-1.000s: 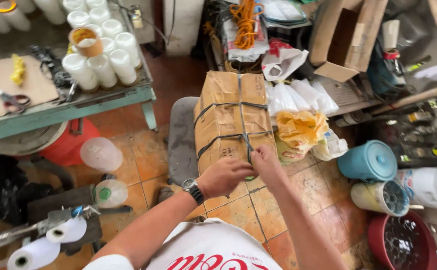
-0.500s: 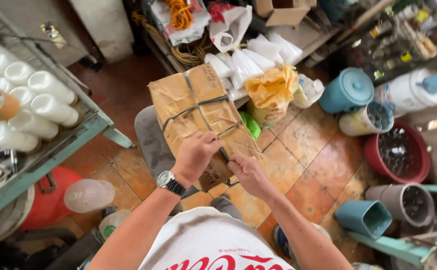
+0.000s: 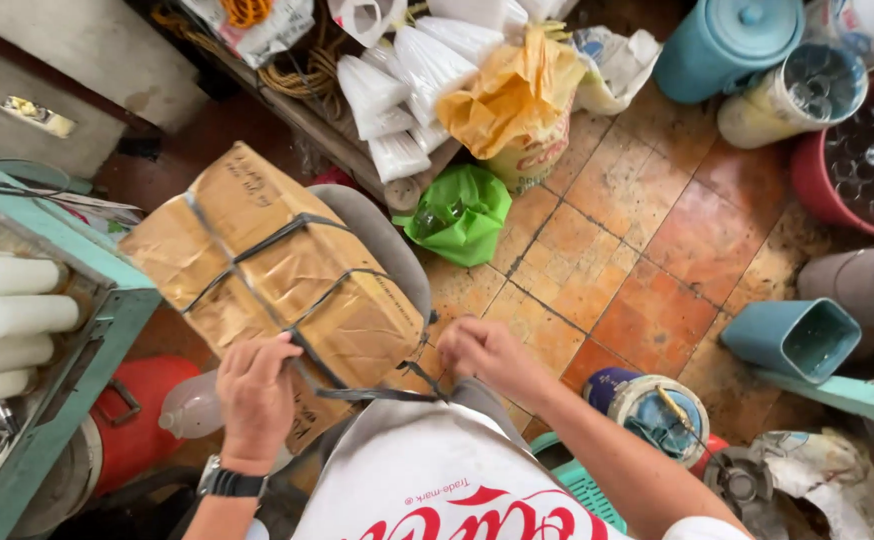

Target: Securing a cardboard box with plastic strapping by wrapping, tightening, and cutting the straps.

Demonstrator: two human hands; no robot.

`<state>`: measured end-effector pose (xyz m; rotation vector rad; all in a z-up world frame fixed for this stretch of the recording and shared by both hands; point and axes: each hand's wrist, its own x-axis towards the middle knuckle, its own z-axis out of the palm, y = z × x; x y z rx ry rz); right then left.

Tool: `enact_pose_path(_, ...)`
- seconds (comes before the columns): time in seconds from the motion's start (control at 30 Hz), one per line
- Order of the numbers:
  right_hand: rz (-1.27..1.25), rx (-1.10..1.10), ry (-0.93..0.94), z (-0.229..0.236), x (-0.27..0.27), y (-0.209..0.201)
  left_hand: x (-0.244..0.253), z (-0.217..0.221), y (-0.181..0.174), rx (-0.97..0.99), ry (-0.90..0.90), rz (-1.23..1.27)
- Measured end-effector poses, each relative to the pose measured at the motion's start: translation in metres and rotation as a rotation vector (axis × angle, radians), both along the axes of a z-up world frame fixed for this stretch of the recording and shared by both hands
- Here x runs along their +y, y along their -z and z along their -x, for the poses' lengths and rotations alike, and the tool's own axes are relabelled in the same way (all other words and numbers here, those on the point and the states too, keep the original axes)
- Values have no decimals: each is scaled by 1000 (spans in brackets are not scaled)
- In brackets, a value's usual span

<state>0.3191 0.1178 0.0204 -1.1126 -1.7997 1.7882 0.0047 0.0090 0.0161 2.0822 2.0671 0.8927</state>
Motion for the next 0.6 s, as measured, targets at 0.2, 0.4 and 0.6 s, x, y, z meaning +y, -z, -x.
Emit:
enact_pose_path(0.2,209,-428,119,-27,59,71,-7,7,11,74,-34,58)
enact_pose_path(0.4,207,-336,-44,-1,82,118,-14,12,18,102,-55,77)
enact_pose_path(0.6,28,66,-217,68,83,80,-15,11,15,108,-54,58)
